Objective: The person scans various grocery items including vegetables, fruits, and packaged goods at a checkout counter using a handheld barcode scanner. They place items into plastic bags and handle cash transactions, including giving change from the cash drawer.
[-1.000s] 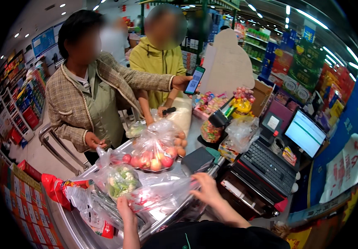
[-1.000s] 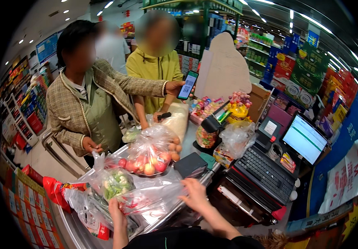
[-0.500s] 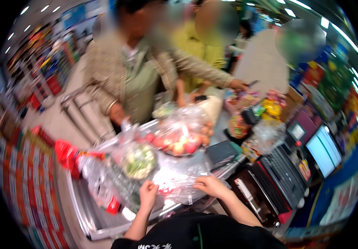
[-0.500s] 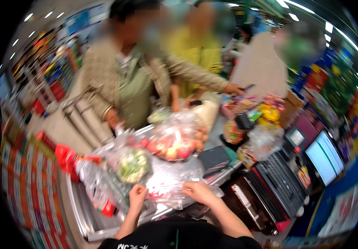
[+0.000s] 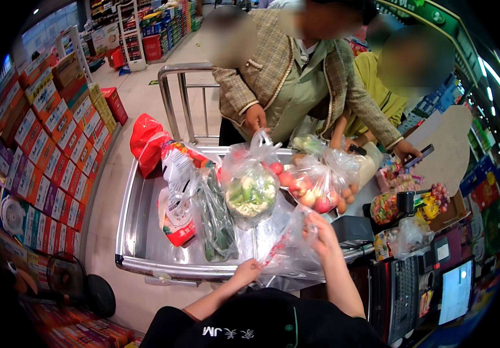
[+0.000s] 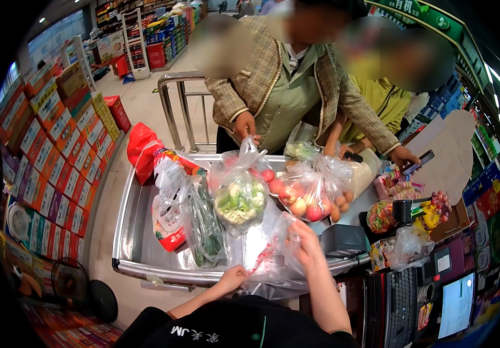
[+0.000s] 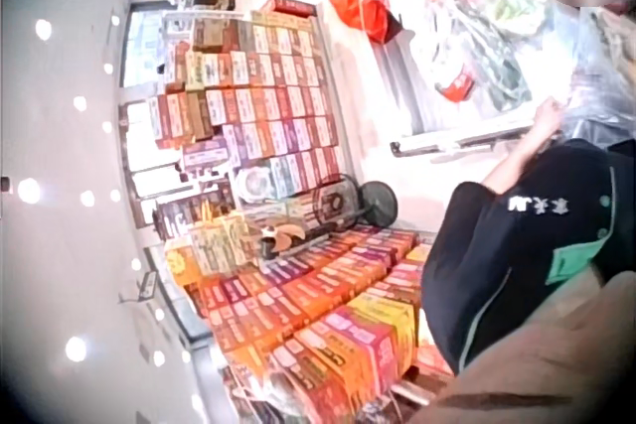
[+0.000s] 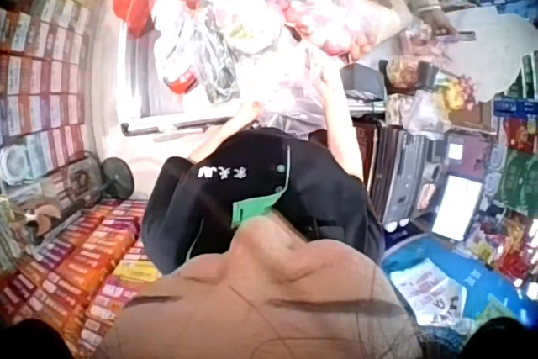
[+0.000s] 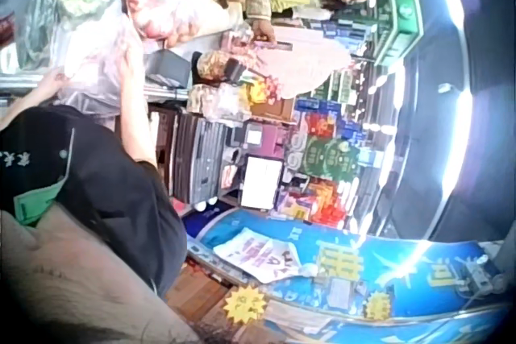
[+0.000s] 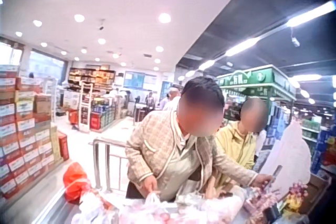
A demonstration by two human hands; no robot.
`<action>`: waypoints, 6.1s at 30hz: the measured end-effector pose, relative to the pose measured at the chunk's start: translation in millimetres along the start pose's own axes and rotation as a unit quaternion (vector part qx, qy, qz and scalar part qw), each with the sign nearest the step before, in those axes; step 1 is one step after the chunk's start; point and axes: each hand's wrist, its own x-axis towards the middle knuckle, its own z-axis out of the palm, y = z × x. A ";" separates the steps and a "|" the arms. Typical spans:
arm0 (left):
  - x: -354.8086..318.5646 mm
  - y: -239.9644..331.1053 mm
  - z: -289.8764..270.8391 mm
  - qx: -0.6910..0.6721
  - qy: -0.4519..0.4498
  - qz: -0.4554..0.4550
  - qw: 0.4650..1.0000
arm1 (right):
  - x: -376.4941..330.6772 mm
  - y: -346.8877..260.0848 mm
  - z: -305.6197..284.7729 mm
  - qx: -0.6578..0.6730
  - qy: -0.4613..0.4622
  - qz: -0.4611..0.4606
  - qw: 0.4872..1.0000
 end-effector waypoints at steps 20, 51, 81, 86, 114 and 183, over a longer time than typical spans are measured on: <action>-71.1 -40.2 -63.1 -0.588 0.088 -0.069 0.801 | 91.8 206.2 44.2 -0.750 -0.051 -0.021 0.659; -54.5 -48.4 -203.0 -0.620 0.220 -0.016 0.753 | 144.0 193.6 32.7 -0.187 -0.028 0.316 0.930; -5.9 164.4 -251.4 -0.274 0.151 0.185 0.932 | 122.3 87.2 167.0 -0.155 -0.261 0.018 0.953; -65.5 219.0 -266.2 -0.138 0.160 0.311 0.927 | 128.3 15.8 177.2 -0.118 -0.207 -0.046 0.970; -67.3 163.6 -104.1 0.614 0.106 0.371 0.689 | 20.0 23.5 102.8 -0.314 -0.321 -0.169 0.877; 10.3 188.6 -250.3 -0.570 0.258 0.183 0.758 | 72.0 88.6 77.5 -0.349 -0.163 -0.302 0.872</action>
